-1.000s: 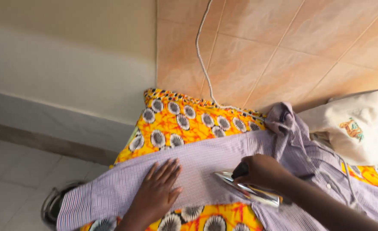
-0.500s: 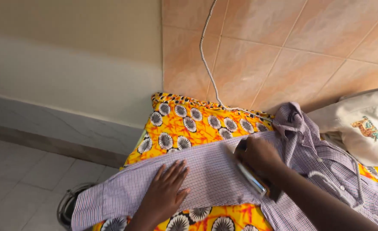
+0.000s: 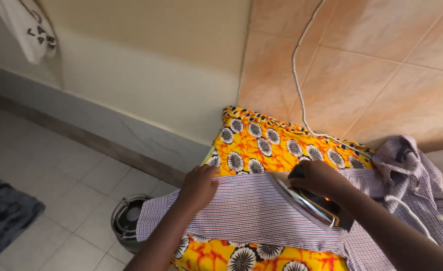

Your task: The recorder is ironing a long-sleeved shirt on a flat surface.

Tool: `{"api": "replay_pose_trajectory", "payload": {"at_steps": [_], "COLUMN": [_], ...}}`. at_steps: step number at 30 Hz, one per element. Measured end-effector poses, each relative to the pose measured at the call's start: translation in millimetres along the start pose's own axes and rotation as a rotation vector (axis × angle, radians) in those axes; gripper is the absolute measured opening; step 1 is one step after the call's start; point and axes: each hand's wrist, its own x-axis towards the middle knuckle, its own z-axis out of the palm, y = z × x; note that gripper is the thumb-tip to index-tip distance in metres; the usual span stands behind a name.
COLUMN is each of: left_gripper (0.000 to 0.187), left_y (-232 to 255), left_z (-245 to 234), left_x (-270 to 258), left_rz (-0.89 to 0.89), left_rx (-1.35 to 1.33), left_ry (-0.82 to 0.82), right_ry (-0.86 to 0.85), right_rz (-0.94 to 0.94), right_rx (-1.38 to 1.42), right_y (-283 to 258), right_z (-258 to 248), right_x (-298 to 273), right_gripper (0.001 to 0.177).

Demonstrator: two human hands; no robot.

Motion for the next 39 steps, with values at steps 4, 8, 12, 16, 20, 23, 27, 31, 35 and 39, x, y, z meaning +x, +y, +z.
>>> {"api": "replay_pose_trajectory", "payload": {"at_steps": [4, 8, 12, 16, 20, 23, 27, 31, 35, 39], "left_gripper": [0.023, 0.019, 0.024, 0.033, 0.032, 0.030, 0.030, 0.032, 0.038, 0.037], "left_y": [-6.4, -31.5, -56.1, -56.6, -53.9, -89.8, -97.2, -117.1, -122.4, -126.0], "left_z": [-10.0, 2.5, 7.1, -15.4, -21.8, 5.0, -16.3, -31.2, -35.5, -59.3], "left_x": [25.0, 37.6, 35.2, 36.3, 28.1, 22.3, 11.5, 6.2, -10.0, -7.5], "left_rz": [-0.155, -0.308, -0.289, -0.249, -0.353, -0.324, -0.348, -0.387, -0.454, -0.480], "left_rx": [-0.099, -0.234, -0.287, -0.242, -0.242, -0.364, -0.501, -0.497, -0.506, -0.439], "left_ry": [-0.141, -0.216, -0.249, -0.339, -0.340, -0.291, -0.311, -0.387, -0.386, -0.347], "right_ry": [-0.235, -0.074, -0.163, -0.163, -0.131, -0.252, -0.080, -0.173, -0.111, -0.229], "right_rz": [-0.196, -0.041, -0.208, -0.275, -0.333, -0.421, -0.243, -0.444, -0.325, -0.491], "right_rx": [0.036, 0.041, 0.050, 0.036, 0.083, -0.001, 0.090, 0.034, 0.087, -0.002], "right_y": [-49.6, -61.9, -82.0, -98.9, -115.2, -135.8, -146.2, -155.8, -168.6, -181.3], "right_z": [-15.0, -1.1, -3.8, 1.2, -0.7, -8.8, 5.3, 0.8, 6.3, -4.3], "right_x": [-20.4, 3.9, -2.5, 6.5, 6.2, -5.3, 7.3, 8.6, 20.9, 2.2], "right_gripper": [0.046, 0.045, 0.050, 0.049, 0.046, 0.051, 0.048, 0.051, 0.053, 0.051]}}
